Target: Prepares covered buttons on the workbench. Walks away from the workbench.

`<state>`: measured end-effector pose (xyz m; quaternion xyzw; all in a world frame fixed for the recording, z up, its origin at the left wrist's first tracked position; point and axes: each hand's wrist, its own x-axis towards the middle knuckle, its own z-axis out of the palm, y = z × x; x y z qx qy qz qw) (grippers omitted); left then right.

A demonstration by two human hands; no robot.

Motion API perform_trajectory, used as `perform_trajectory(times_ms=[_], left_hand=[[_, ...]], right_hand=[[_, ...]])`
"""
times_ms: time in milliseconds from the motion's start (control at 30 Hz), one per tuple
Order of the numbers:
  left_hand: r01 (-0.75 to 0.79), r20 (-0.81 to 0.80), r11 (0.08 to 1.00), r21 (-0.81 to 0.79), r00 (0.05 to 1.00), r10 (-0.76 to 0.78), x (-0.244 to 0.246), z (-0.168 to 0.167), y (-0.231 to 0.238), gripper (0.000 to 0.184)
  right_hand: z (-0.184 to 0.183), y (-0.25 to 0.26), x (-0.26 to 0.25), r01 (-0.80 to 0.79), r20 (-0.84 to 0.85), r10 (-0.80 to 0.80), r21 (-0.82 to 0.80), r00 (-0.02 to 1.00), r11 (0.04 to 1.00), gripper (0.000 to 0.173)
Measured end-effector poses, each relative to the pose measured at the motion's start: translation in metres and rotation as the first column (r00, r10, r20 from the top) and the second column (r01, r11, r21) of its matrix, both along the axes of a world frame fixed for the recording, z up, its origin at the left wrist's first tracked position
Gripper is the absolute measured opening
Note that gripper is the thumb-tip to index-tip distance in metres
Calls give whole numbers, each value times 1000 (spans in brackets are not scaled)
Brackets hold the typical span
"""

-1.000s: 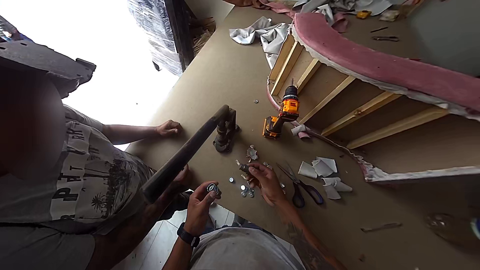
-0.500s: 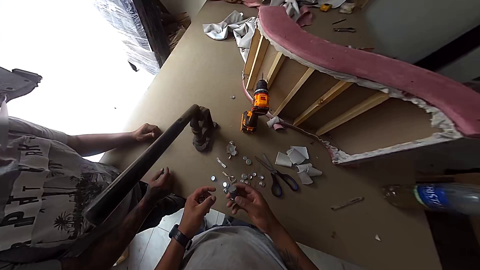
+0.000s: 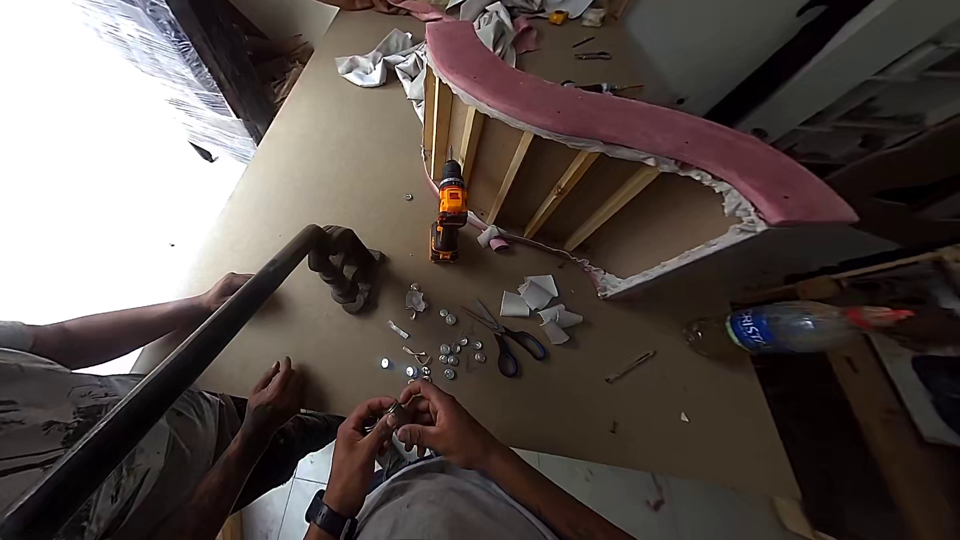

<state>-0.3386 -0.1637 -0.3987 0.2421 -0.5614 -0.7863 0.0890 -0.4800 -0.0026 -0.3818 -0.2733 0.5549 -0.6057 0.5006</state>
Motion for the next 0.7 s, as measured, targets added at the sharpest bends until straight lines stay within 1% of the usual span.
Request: perform_trajectory(times_ms=[67, 100, 133, 200, 267, 300, 333, 367, 433, 467, 500, 533, 600, 633, 700], left_hand=[[36, 37, 999, -40, 999, -35, -1, 6, 2, 38], [50, 37, 999, -10, 998, -50, -1, 8, 3, 40], [65, 25, 997, 45, 998, -66, -1, 8, 2, 42], [41, 19, 985, 167, 999, -45, 0, 6, -1, 43], [-55, 100, 969, 239, 994, 32, 2, 8, -3, 46], [-82, 141, 966, 246, 989, 49, 4, 8, -4, 49], [-91, 169, 966, 244, 984, 50, 6, 9, -5, 52], [-87, 185, 968, 237, 982, 43, 8, 10, -6, 55], [-67, 189, 971, 232, 982, 22, 9, 14, -5, 65], [-64, 183, 970, 235, 983, 20, 9, 16, -4, 70], [-69, 168, 966, 250, 985, 27, 7, 20, -3, 74], [-82, 144, 954, 287, 989, 41, 5, 23, -2, 73], [-95, 74, 909, 406, 995, 71, 0, 29, -1, 57], [-98, 47, 881, 463, 995, 86, -1, 34, 0, 49], [-77, -21, 835, 545, 994, 106, -2, 41, 0, 48]], right_hand=[[0, 2, 0, -17, -15, 17, 36, 1000, 999, 60], [0, 3, 0, 6, 9, -6, 38, 1000, 999, 60], [0, 5, 1, 67, 59, -69, 27, 996, 997, 55], [3, 11, -1, 284, 189, -278, -3, 942, 959, 45], [6, 18, -7, 506, 282, -482, -15, 830, 862, 44], [7, 21, -10, 572, 314, -540, -11, 781, 820, 44], [8, 25, -12, 590, 329, -558, 5, 762, 808, 45], [9, 29, -12, 558, 320, -538, 34, 780, 829, 46], [10, 35, -6, 429, 295, -439, 101, 849, 898, 46], [8, 36, -1, 403, 293, -416, 107, 861, 909, 45], [6, 37, 2, 422, 297, -429, 92, 853, 902, 43], [5, 38, 2, 470, 304, -468, 71, 830, 880, 41], [6, 41, -6, 580, 306, -563, 44, 767, 814, 37], [7, 44, -11, 607, 306, -588, 37, 749, 794, 35], [7, 48, -15, 609, 298, -584, 13, 755, 793, 33]])
